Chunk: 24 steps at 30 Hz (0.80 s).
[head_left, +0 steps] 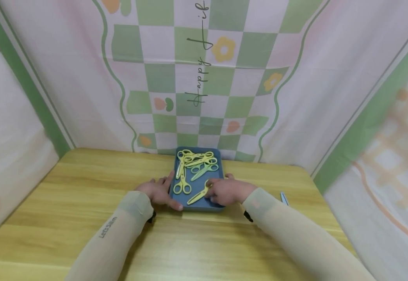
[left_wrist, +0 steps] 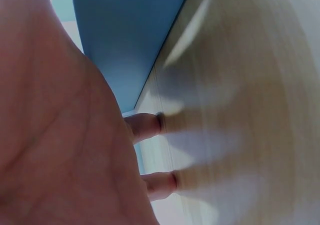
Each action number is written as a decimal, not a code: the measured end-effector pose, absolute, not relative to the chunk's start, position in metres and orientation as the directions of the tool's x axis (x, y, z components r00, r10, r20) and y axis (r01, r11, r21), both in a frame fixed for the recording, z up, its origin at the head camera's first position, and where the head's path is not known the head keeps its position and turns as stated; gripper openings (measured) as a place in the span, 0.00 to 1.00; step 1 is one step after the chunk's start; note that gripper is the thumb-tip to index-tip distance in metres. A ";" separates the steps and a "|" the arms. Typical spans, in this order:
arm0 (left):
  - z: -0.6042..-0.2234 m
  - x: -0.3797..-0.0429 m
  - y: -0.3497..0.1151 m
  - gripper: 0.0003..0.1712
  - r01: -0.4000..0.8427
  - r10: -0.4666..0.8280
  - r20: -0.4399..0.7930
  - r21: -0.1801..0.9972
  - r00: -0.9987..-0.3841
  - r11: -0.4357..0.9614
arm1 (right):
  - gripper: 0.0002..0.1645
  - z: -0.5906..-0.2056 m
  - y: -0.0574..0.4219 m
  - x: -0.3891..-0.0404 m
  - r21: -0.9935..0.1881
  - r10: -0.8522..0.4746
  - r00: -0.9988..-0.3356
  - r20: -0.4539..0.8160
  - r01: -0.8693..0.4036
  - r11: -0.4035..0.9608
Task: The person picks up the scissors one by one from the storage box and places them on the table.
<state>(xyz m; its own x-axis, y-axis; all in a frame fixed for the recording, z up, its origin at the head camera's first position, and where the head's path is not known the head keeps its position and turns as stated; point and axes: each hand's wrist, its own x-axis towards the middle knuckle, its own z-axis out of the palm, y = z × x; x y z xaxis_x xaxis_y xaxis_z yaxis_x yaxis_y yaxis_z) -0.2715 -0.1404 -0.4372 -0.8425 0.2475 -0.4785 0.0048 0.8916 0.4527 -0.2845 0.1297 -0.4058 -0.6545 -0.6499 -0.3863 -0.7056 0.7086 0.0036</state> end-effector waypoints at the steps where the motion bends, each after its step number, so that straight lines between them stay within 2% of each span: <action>1: -0.436 -0.271 -0.140 0.87 0.007 0.248 -0.478 0.451 -0.843 0.893 | 0.20 -0.406 0.129 -0.284 0.011 -0.649 -0.656 -0.386 -0.706 0.708; 15: -0.424 -0.263 -0.138 0.83 0.004 0.254 -0.488 0.456 -0.835 0.890 | 0.22 -0.409 0.120 -0.282 0.032 -0.577 -0.715 -0.395 -0.638 0.769; 24: -0.431 -0.268 -0.140 0.87 0.007 0.261 -0.485 0.464 -0.835 0.886 | 0.18 -0.405 0.116 -0.285 -0.088 -0.609 -0.701 -0.370 -0.626 0.774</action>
<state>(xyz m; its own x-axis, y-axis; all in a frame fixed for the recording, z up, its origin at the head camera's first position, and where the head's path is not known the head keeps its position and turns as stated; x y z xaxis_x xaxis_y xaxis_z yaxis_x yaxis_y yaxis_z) -0.2678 -0.1403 -0.4314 -0.8347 0.2607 -0.4852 0.0067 0.8856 0.4644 -0.2852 0.1164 -0.4051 -0.7011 -0.6093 -0.3704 -0.6265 0.7745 -0.0881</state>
